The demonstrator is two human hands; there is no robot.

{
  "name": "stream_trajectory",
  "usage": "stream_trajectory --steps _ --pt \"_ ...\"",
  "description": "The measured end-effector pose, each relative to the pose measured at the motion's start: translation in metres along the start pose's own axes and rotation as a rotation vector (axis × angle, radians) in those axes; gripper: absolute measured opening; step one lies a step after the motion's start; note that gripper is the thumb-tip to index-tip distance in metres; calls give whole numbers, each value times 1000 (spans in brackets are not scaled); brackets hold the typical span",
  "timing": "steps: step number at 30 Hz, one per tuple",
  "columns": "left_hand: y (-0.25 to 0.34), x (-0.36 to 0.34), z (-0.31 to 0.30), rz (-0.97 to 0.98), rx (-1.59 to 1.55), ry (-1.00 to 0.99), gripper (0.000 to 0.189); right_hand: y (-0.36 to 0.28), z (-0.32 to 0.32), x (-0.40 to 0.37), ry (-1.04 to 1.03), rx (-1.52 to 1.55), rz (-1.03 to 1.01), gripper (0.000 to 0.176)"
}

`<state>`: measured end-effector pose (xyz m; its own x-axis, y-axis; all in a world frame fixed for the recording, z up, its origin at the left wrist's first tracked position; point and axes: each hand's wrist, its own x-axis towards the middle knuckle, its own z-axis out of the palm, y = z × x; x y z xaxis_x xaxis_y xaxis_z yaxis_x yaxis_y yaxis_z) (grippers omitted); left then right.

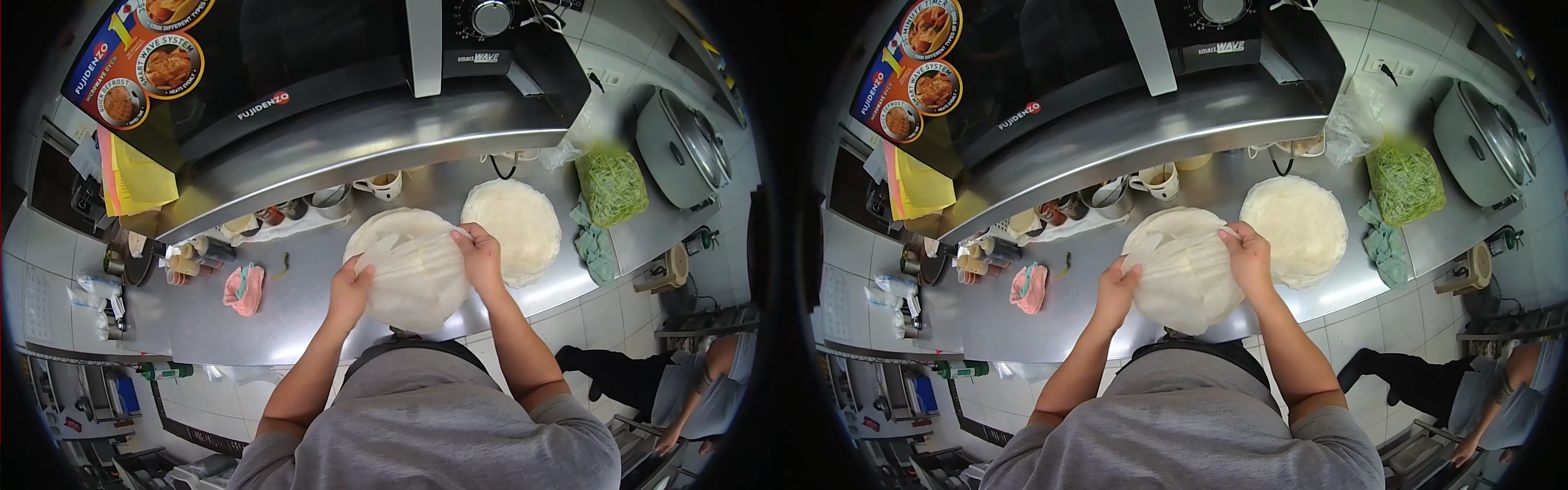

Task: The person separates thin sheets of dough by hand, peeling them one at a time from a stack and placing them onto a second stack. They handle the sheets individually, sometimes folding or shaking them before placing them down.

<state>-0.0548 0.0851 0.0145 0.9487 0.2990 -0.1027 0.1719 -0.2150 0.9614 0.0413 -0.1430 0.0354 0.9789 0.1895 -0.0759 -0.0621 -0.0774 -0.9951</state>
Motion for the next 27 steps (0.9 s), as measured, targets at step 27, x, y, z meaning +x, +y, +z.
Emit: stream_trajectory --steps 27 --pt "104 -84 10 56 -724 -800 23 -37 0 -156 226 316 5 45"
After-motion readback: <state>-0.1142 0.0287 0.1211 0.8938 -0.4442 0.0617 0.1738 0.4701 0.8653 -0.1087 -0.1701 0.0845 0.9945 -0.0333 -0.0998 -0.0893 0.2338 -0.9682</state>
